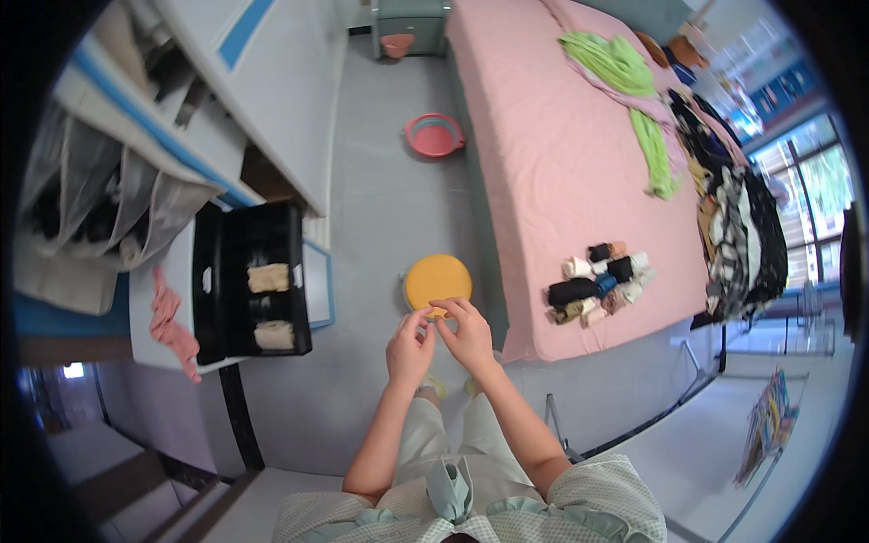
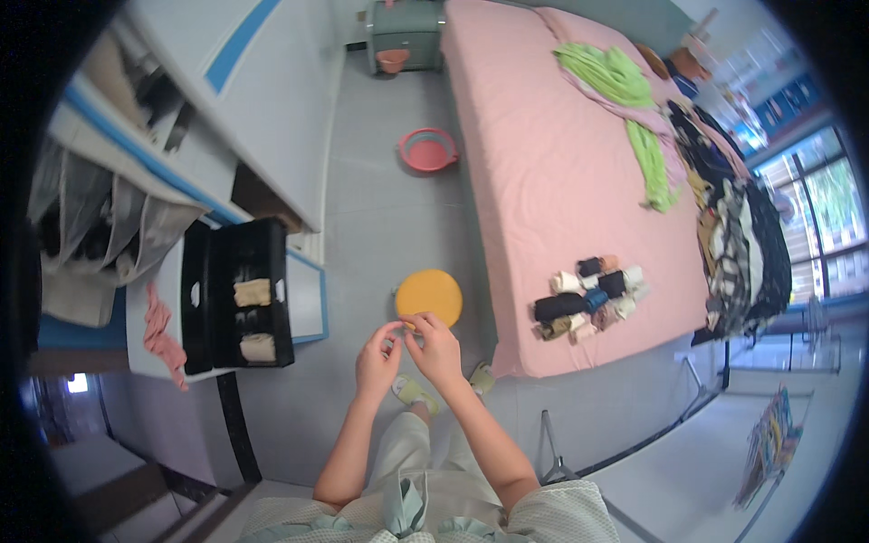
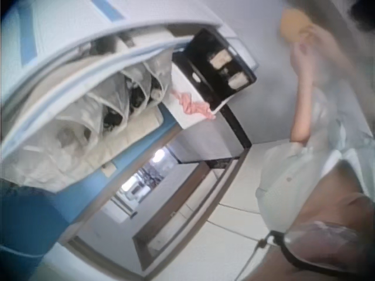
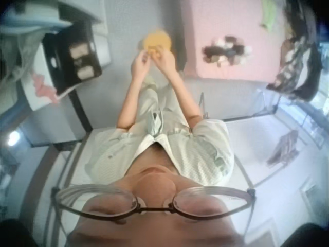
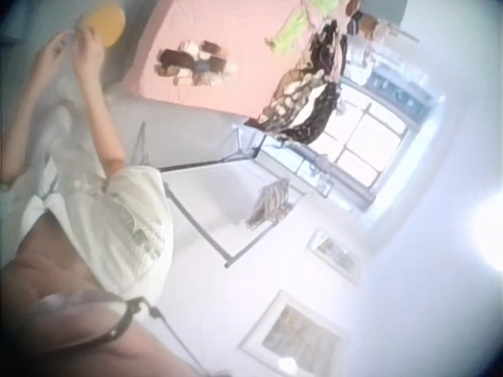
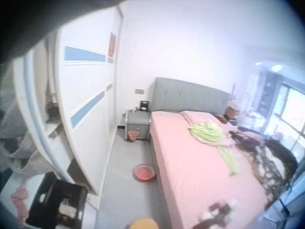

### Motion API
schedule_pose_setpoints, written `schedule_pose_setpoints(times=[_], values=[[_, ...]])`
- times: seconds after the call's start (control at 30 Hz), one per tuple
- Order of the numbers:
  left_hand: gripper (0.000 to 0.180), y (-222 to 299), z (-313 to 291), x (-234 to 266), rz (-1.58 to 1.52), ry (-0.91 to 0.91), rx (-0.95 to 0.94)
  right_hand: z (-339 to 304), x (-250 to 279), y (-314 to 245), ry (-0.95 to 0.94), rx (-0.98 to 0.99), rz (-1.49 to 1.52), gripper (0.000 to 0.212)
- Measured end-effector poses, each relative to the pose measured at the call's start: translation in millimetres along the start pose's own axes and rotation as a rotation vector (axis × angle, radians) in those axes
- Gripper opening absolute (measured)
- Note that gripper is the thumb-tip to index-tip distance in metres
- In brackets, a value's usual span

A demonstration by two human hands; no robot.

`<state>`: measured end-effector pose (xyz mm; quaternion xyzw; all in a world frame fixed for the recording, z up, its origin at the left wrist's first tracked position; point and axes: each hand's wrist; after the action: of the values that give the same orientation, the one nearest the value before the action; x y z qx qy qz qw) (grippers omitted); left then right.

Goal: The person picks up pairs of rolled socks from a bed, brings them to a hanging organizer, and places them into the compartments by hand.

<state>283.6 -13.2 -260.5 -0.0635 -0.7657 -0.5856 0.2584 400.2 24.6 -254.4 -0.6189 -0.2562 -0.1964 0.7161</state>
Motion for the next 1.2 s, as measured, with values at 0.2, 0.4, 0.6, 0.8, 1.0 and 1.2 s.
schedule_pose_setpoints(times=[0.2,0.4,0.6,0.8,1.0,1.2], values=[[0.024,51,9,-69,0.035,-0.184,-0.145,-4,67,56,0.192,-0.139,-0.029,0.024],[0.025,78,0,-158,0.030,-0.293,-0.253,-24,133,126,0.278,-0.293,0.035,0.024],[0.024,99,-20,-251,0.045,-0.434,-0.247,-51,198,206,0.376,-0.346,0.052,0.027],[0.024,124,-37,-333,0.096,-0.563,-0.227,-65,260,285,0.415,-0.503,0.057,0.028],[0.025,149,-34,-426,0.206,-0.672,-0.258,-72,303,358,0.565,-0.578,0.164,0.028],[0.024,148,-9,-528,0.204,-0.693,-0.473,-72,322,432,0.684,-0.615,0.128,0.029]])
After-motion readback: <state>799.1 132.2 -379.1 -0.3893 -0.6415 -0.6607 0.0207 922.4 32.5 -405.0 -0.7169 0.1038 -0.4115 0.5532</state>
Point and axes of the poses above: each hand's wrist, its own z-axis towards the middle knuckle, its own x-axis out of the back of the hand, y = z × x, and after that the axes turned 5 degrees about y, right-handed
